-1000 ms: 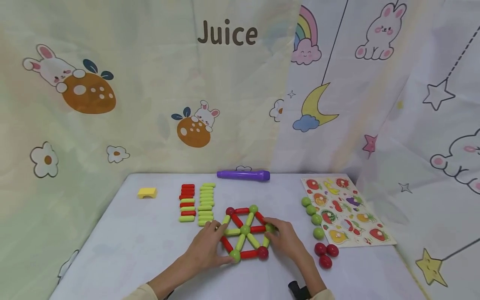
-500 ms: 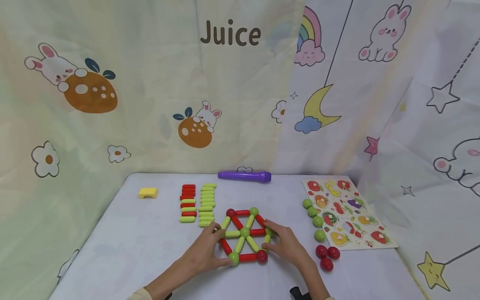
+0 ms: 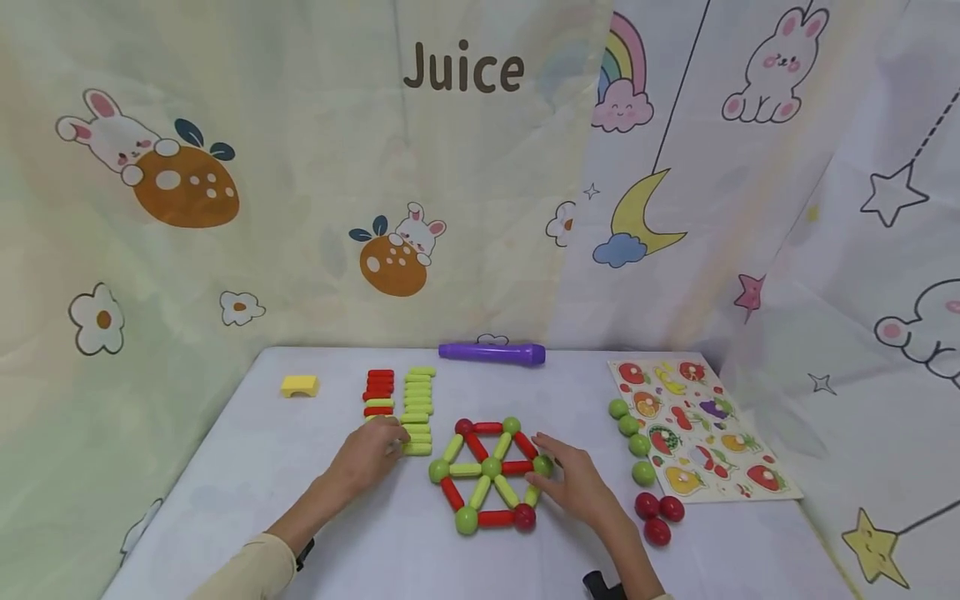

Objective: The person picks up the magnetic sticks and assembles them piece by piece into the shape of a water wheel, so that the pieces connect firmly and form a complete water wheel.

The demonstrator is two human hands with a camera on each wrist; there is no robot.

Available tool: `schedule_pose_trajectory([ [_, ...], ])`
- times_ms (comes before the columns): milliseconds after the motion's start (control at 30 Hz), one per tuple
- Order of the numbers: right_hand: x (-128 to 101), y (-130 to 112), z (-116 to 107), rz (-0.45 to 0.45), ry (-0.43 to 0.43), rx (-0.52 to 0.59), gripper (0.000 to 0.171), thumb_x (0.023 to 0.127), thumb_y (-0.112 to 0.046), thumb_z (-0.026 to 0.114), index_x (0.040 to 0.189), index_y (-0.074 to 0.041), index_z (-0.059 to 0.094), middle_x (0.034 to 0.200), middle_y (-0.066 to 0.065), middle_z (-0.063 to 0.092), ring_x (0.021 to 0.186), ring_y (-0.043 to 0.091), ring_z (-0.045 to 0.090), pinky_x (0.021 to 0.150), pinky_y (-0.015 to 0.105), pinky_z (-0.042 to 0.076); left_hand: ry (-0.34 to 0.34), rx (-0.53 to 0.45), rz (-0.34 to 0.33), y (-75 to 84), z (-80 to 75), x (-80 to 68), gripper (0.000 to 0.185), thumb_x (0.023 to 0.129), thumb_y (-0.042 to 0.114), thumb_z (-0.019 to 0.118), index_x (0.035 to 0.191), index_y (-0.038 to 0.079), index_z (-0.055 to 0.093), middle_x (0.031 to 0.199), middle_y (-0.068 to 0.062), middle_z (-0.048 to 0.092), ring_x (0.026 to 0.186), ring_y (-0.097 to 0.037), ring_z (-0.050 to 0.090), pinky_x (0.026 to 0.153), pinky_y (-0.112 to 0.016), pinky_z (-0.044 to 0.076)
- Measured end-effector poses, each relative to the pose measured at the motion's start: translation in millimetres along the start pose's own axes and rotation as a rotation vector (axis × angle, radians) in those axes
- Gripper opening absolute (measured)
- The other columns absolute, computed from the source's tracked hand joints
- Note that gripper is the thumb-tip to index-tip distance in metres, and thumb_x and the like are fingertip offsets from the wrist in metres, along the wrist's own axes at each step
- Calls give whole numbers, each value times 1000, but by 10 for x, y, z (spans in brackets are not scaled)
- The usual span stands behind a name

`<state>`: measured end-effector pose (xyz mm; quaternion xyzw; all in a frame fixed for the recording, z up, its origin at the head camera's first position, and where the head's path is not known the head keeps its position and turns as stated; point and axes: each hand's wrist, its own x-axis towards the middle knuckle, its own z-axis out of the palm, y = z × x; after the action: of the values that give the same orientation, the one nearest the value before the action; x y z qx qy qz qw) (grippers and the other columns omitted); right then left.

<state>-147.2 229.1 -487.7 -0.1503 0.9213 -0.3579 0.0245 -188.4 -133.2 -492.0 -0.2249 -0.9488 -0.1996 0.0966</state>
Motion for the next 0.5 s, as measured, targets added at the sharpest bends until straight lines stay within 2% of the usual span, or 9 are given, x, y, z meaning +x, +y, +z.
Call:
schedule_pose_trajectory([
  [100,2,5,-11,-2,9,19,61,97,-20,82,150,0,59,152,19,62,142,42,56,108,47,54,36,86,83,-53,100,14,13,87,-6,84,92,6,85,82,-3,73,77,-15,63,67,-26,56],
  [200,5,20,-5,-3,20,31,59,97,-19,81,149,0,60,151,19,63,142,42,57,108,47,53,55,161,137,-44,170,0,14,84,4,92,94,7,84,81,-2,69,74,-13,57,63,-21,50],
  [300,2,36,1,3,29,42,57,97,-16,81,148,1,61,150,19,64,142,42,57,108,47,54,63,224,170,-16,238,-10,16,82,6,95,93,5,83,83,-5,64,75,-14,54,63,-22,50],
  [400,3,50,-1,14,30,55,56,97,-14,81,148,0,62,150,18,64,142,41,57,108,47,53,46,254,148,32,272,-23,15,83,5,93,93,3,82,86,-6,62,77,-15,52,65,-24,51],
  [500,3,71,-19,27,28,55,56,98,-15,81,149,-2,62,150,16,64,143,40,57,109,46,53,6,203,68,112,231,-40,14,86,2,90,96,0,80,89,-6,63,80,-15,53,68,-26,54],
])
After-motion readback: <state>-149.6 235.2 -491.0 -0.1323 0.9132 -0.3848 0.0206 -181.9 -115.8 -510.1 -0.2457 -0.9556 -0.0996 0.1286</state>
